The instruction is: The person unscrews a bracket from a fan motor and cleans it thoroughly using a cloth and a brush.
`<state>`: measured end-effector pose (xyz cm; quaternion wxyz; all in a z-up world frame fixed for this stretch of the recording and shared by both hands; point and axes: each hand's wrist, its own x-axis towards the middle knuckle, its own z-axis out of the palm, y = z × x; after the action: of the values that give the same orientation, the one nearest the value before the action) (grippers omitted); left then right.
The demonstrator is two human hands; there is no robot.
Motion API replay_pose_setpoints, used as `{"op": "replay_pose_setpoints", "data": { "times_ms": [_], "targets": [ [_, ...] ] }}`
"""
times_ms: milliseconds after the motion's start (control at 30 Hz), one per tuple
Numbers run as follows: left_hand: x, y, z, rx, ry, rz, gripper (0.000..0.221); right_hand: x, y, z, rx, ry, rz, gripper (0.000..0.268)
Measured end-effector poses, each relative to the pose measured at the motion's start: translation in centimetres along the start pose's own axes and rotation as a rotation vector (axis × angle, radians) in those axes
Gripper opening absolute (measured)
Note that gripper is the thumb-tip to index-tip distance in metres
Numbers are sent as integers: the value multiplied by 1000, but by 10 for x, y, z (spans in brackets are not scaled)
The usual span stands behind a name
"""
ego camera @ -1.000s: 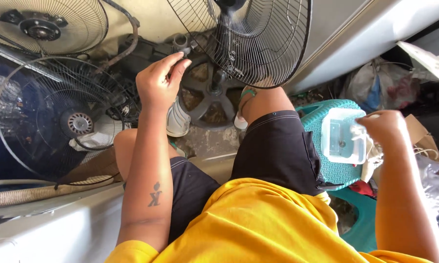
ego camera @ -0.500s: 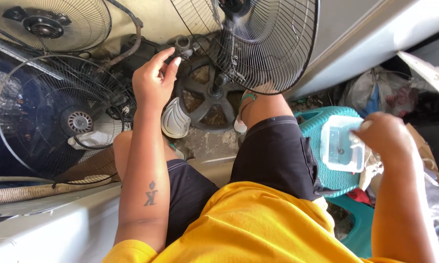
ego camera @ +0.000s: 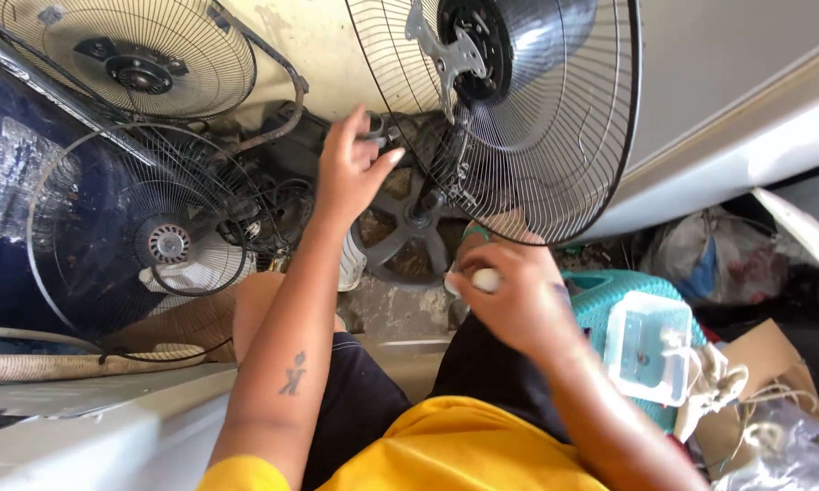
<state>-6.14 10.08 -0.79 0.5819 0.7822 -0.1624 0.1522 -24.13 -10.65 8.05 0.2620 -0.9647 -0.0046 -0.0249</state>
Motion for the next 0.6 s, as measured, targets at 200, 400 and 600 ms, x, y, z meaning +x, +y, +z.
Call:
{"op": "replay_pose_setpoints", "data": {
  "times_ms": [200,400,600],
  "targets": [
    [76,59,31,100,-35,393,83,25,-4,106,324,24,33,24],
    [105,40,35,122,-185,428,44,39,46,42,97,479,15,24],
    [70,71,40,-329,-307,-273,50,63,127,-19,323,659,184,6]
  ]
}}
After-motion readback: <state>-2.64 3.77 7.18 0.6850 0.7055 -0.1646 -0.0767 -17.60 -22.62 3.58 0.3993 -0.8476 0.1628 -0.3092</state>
